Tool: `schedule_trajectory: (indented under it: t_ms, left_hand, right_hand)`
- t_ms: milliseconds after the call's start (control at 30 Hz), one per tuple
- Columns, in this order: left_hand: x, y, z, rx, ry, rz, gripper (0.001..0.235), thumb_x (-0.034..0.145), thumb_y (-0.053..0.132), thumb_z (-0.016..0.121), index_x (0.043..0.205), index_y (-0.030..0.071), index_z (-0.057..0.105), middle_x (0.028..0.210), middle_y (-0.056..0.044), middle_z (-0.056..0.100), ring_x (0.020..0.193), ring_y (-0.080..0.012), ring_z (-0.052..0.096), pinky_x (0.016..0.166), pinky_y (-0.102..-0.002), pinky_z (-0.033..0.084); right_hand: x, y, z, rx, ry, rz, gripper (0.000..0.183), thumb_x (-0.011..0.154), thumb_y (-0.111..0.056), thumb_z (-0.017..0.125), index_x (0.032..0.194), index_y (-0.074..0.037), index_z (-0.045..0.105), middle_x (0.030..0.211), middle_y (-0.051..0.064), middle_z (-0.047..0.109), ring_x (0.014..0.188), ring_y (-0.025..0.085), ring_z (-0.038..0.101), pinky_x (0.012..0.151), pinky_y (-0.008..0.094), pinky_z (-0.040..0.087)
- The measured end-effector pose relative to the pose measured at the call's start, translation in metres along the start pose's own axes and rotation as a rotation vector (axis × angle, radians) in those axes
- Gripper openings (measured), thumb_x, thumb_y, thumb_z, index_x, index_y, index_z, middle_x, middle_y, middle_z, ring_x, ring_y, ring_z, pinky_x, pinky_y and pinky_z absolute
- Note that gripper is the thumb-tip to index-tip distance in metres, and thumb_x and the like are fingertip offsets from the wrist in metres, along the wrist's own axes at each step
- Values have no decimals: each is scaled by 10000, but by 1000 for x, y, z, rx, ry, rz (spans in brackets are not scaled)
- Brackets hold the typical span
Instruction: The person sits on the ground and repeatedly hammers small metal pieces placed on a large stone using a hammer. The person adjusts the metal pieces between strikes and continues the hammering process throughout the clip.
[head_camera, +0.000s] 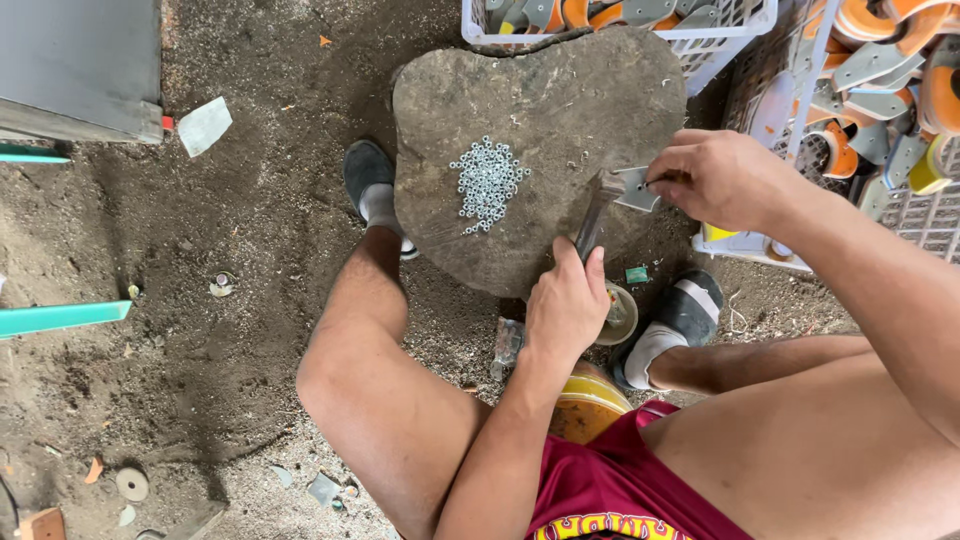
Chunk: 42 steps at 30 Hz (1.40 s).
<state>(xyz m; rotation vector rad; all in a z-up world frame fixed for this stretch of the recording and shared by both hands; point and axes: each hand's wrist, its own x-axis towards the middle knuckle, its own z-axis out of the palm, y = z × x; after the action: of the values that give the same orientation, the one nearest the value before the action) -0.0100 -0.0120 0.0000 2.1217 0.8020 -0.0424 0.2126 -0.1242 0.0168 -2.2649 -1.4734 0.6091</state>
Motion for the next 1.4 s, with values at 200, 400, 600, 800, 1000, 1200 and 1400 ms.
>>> schedule_trajectory:
  t_ms: [200,400,600,800,1000,1200,1400]
  left_hand:
    - [0,-1,0,9,8,-1,395,1070,363,444,1138,-26,449,697,-310,677,694,-531,686,628,-609,554]
    - [0,-3,2,11,19,13,397,1067,360,446,1146,-28,439,687,-307,673,680,-530,684,611,-608,554]
    - [1,-5,0,-26,-23,-5,380,1074,361,428,1125,-15,436,675,-293,675,672,-518,693,616,-592,570]
    - [-1,-5,0,20,19,10,386,1067,364,451,1133,-16,440,679,-306,670,682,-540,676,623,-623,544]
    - [-6,19,-20,-24,11,50,351,1070,357,461,1111,10,488,684,-278,678,697,-528,676,621,-635,515]
    - [-46,62,-58,-255,155,395,323,1065,303,498,1174,-1,494,786,-260,692,722,-458,731,591,-542,576]
    - [-18,41,-17,-93,225,372,306,1064,281,537,1164,-6,500,780,-262,684,720,-471,713,561,-530,568]
  right_hand:
    - [1,0,5,-19,47,-67,215,830,-152,738,1040,-109,748,939,110,669,881,355,679,779,459,564]
    - [4,1,5,1,33,-81,203,826,-144,733,1025,-105,741,940,105,670,889,351,681,782,457,566]
    - [0,-3,-1,-26,13,-20,288,854,-182,738,1132,-104,735,997,124,675,901,369,681,791,480,554]
    - [-18,-9,-12,-57,102,118,474,862,-340,761,1259,-88,713,1117,188,678,958,397,679,806,487,548]
    - [-19,-14,-2,141,-49,574,409,923,-413,707,1238,-157,758,982,189,768,878,382,744,815,484,583]
    - [-21,-14,3,135,14,520,341,934,-370,708,1156,-120,779,903,193,763,836,390,732,808,478,575]
    - [-21,-16,4,138,39,502,304,935,-343,699,1132,-130,791,843,187,757,795,396,727,801,487,575]
